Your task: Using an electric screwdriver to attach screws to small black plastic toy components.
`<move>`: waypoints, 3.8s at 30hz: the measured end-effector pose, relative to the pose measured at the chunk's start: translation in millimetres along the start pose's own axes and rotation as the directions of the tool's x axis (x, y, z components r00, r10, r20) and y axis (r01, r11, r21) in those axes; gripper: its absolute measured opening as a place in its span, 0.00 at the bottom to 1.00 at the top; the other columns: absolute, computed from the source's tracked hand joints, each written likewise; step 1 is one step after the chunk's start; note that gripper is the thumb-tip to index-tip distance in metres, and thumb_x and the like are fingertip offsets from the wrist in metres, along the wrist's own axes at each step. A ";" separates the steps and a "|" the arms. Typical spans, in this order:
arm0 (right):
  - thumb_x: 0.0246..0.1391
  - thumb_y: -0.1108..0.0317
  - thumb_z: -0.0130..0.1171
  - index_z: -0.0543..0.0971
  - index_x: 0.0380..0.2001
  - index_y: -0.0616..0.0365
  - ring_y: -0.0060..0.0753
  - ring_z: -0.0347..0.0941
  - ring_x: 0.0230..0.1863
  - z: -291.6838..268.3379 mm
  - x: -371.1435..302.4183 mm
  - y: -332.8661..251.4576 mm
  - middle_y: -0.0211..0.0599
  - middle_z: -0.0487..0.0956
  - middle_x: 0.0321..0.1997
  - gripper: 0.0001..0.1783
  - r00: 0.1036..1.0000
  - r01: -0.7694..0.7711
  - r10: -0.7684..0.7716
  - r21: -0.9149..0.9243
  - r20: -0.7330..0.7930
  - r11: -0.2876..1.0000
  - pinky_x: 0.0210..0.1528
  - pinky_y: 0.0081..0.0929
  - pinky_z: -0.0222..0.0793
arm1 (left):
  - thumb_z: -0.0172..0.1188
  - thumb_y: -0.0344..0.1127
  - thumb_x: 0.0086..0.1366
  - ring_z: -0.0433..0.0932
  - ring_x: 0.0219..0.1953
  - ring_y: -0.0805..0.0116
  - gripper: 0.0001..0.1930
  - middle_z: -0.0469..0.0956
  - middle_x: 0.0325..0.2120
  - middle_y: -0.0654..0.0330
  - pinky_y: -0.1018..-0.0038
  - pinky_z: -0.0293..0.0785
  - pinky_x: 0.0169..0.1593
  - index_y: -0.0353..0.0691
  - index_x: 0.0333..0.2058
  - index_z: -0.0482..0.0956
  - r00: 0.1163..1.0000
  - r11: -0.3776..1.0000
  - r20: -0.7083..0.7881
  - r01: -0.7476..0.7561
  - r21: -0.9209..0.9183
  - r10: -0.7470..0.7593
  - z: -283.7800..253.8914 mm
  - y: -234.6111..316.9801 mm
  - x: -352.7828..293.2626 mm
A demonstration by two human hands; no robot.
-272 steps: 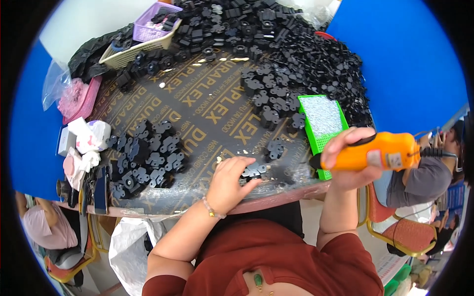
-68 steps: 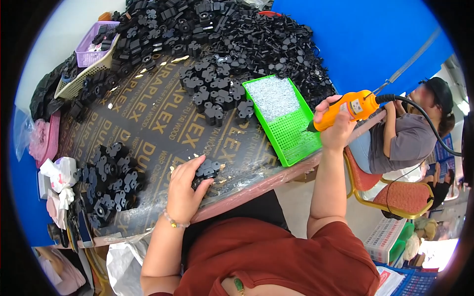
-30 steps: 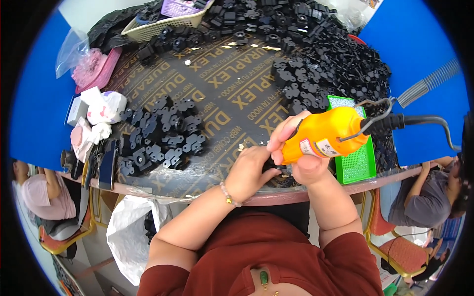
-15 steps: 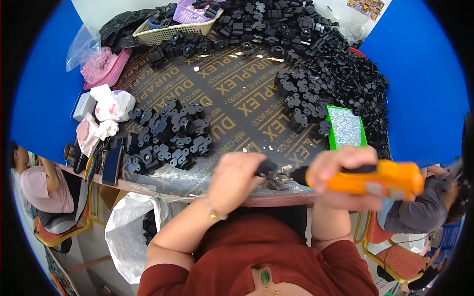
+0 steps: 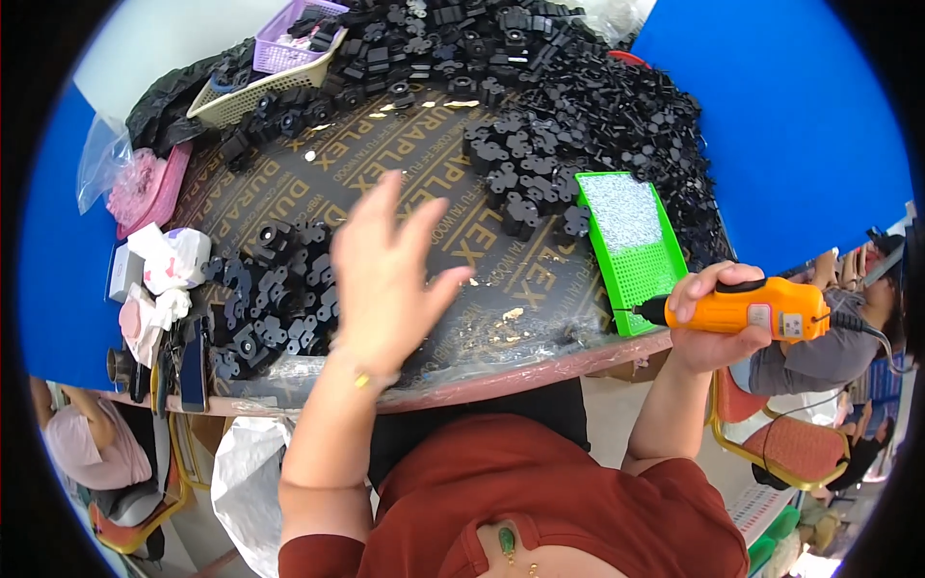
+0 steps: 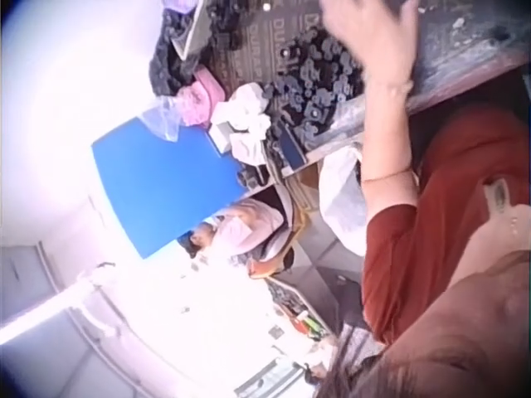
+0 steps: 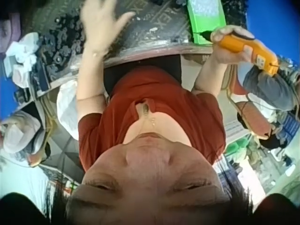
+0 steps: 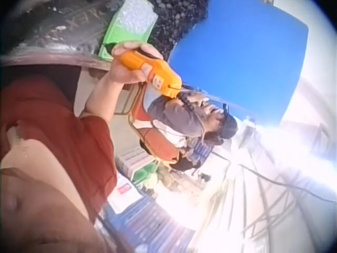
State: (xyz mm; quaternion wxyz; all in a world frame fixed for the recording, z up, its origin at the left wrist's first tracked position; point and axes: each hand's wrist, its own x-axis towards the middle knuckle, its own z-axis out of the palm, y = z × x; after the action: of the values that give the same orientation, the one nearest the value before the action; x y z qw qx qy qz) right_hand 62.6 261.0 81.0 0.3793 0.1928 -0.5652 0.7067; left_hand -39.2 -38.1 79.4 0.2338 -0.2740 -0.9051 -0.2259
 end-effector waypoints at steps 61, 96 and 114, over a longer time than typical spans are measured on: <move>0.46 0.31 0.62 0.69 0.42 0.60 0.29 0.73 0.19 122.7 28.7 81.1 0.45 0.77 0.28 0.41 0.921 -0.344 0.306 0.136 0.241 0.929 0.24 0.26 0.73 | 0.69 0.33 0.55 0.78 0.45 0.54 0.21 0.80 0.41 0.50 0.67 0.73 0.50 0.36 0.47 0.76 0.886 0.666 0.409 0.442 -0.601 -0.218 60.3 -18.6 -41.6; 0.57 0.47 0.59 0.72 0.40 0.62 0.25 0.73 0.19 -9.0 58.5 50.4 0.41 0.77 0.27 0.26 0.996 -0.080 0.051 -0.418 -0.080 0.905 0.22 0.20 0.69 | 0.46 0.19 0.53 0.68 0.57 0.49 0.25 0.70 0.53 0.47 0.62 0.63 0.61 0.36 0.52 0.73 0.973 0.789 0.194 0.217 -0.575 -0.127 53.5 -10.3 -38.8; 0.57 0.41 0.57 0.72 0.40 0.63 0.28 0.72 0.21 -61.6 52.2 69.4 0.42 0.77 0.28 0.30 0.972 -0.055 -0.040 -0.388 -0.231 0.920 0.25 0.23 0.68 | 0.67 0.26 0.50 0.73 0.49 0.51 0.28 0.72 0.48 0.52 0.65 0.70 0.54 0.40 0.53 0.74 0.950 0.876 0.304 0.205 -0.437 -0.070 46.7 -4.7 -35.2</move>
State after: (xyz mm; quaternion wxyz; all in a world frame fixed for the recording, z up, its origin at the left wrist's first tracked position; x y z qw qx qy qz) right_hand -13.4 330.8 54.7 0.4716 0.0260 -0.6469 0.5987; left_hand -30.0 -30.2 22.0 0.0150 -0.2852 -0.8660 -0.4105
